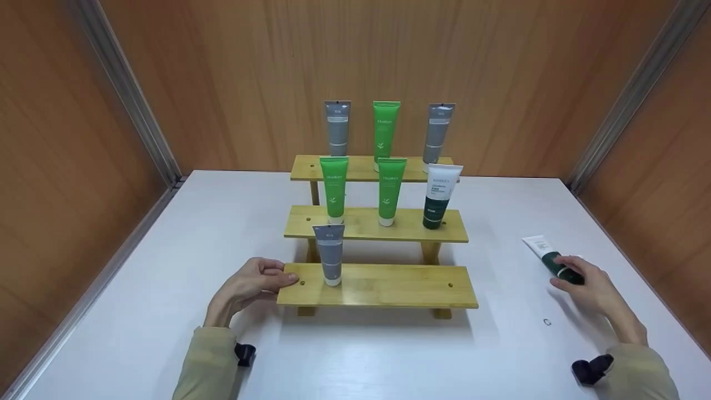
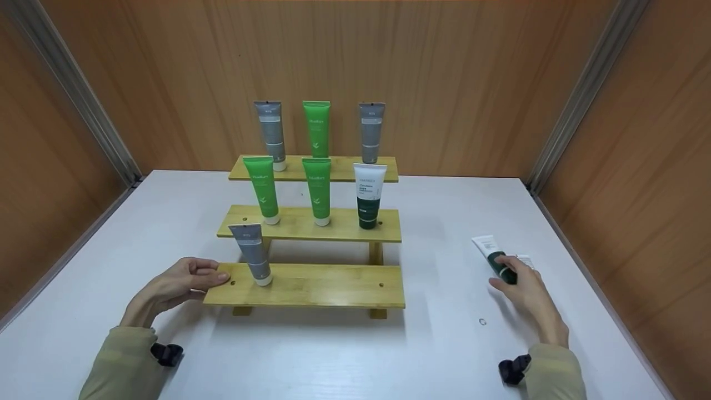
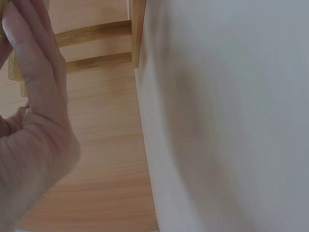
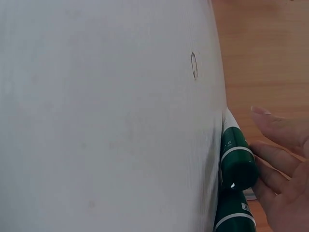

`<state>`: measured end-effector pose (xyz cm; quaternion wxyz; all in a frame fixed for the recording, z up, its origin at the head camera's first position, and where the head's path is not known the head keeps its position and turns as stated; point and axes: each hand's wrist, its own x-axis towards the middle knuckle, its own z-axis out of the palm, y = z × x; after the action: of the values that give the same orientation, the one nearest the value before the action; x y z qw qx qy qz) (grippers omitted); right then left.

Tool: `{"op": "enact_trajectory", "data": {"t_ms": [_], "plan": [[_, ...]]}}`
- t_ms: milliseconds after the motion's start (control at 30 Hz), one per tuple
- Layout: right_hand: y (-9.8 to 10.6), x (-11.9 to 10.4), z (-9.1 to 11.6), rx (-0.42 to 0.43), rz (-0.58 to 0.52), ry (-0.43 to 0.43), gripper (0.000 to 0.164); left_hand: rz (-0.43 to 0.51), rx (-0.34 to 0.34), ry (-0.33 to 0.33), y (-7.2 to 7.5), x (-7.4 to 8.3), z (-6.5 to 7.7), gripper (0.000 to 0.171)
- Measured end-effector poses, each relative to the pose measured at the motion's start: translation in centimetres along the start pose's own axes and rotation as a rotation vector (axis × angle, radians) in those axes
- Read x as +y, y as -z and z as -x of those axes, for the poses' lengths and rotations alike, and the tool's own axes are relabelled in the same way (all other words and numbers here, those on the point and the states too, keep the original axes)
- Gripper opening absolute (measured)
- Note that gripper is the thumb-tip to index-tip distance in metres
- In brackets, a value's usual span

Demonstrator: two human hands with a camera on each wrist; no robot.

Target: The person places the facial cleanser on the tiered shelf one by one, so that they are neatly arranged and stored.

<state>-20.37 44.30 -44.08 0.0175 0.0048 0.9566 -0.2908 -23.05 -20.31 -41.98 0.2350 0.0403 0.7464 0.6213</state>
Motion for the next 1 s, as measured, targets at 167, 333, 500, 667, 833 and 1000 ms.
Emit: {"op": "enact_trajectory", "data": {"t_ms": [167, 333, 500, 667, 833, 1000], "plan": [[-0.08, -0.02, 0.15, 0.003, 0.003, 0.003, 0.061, -0.001, 0.003, 0.006, -0.04, 0.04, -0.01, 0.039], [-0.08, 0.16, 0.47, 0.008, 0.008, 0.007, 0.058, 0.003, 0.008, 0.016, -0.10, 0.02, -0.06, 0.035], [-0.03, 0.04, 0.69, 0.028, 0.013, 0.018, 0.050, 0.005, 0.009, 0.012, -0.08, 0.02, 0.00, 0.035], [-0.15, -0.35, 0.81, 0.048, -0.007, 0.014, 0.044, 0.001, 0.006, 0.010, -0.05, 0.09, 0.07, 0.034], [-0.28, -0.47, 0.80, 0.076, -0.021, 0.002, 0.037, -0.003, 0.010, 0.017, -0.06, 0.10, 0.02, 0.037], [-0.31, -0.44, 0.85, 0.120, -0.044, 0.035, 0.029, -0.007, 0.005, 0.004, -0.06, 0.01, 0.01, 0.043]]}}
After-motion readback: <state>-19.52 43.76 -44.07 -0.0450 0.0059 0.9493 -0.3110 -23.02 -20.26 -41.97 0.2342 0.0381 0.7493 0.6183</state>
